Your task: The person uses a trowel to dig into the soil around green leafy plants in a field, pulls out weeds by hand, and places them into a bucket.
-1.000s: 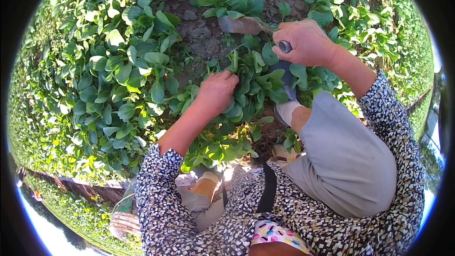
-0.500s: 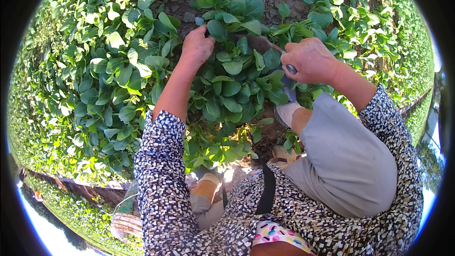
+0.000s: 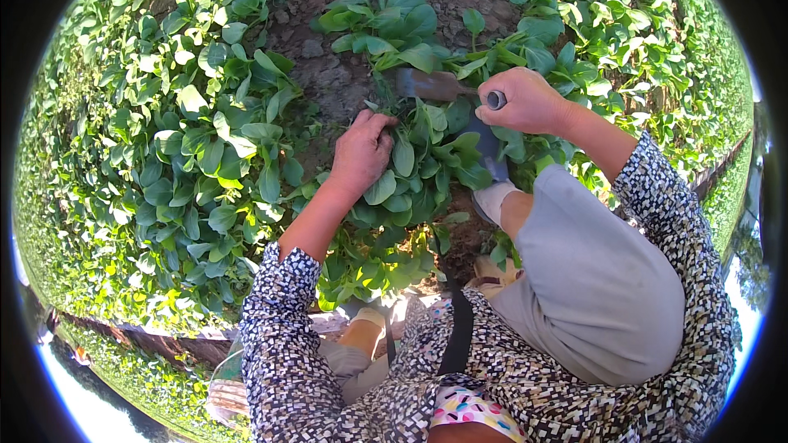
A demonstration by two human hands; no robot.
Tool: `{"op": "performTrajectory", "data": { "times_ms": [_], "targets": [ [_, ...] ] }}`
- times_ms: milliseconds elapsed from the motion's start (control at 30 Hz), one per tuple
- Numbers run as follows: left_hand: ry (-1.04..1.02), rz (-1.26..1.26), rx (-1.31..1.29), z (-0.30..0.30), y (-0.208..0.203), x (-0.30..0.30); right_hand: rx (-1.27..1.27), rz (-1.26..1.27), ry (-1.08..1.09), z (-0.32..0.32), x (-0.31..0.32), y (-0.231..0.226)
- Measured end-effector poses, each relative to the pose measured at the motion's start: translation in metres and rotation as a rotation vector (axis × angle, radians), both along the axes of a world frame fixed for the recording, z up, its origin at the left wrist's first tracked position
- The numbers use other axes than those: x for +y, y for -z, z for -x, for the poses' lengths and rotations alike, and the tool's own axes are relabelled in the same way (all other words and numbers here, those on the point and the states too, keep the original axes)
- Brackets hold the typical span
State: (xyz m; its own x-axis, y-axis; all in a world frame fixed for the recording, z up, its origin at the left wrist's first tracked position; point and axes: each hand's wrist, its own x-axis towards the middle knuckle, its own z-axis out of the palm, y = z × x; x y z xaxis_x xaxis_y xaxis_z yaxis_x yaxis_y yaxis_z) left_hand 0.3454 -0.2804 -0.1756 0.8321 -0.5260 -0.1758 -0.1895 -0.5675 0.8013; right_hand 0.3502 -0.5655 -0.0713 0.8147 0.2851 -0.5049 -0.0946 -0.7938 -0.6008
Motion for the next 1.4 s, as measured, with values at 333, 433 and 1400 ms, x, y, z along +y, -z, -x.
{"op": "performTrajectory", "data": {
  "times_ms": [333,433,1400],
  "targets": [
    [-0.237,-0.27,0.088,-0.072,0.033,-0.021,0.083,0.006,0.118,0.011,0.009,0.014],
    [-0.166,-0.494,0.079,-0.071,0.029,-0.046,0.075,-0.017,0.214,0.024,0.019,0.019],
    [-0.418,0.036,0.884,-0.036,-0.016,-0.033,-0.104,0.067,-0.049,0.027,-0.031,0.009]
  ]
}}
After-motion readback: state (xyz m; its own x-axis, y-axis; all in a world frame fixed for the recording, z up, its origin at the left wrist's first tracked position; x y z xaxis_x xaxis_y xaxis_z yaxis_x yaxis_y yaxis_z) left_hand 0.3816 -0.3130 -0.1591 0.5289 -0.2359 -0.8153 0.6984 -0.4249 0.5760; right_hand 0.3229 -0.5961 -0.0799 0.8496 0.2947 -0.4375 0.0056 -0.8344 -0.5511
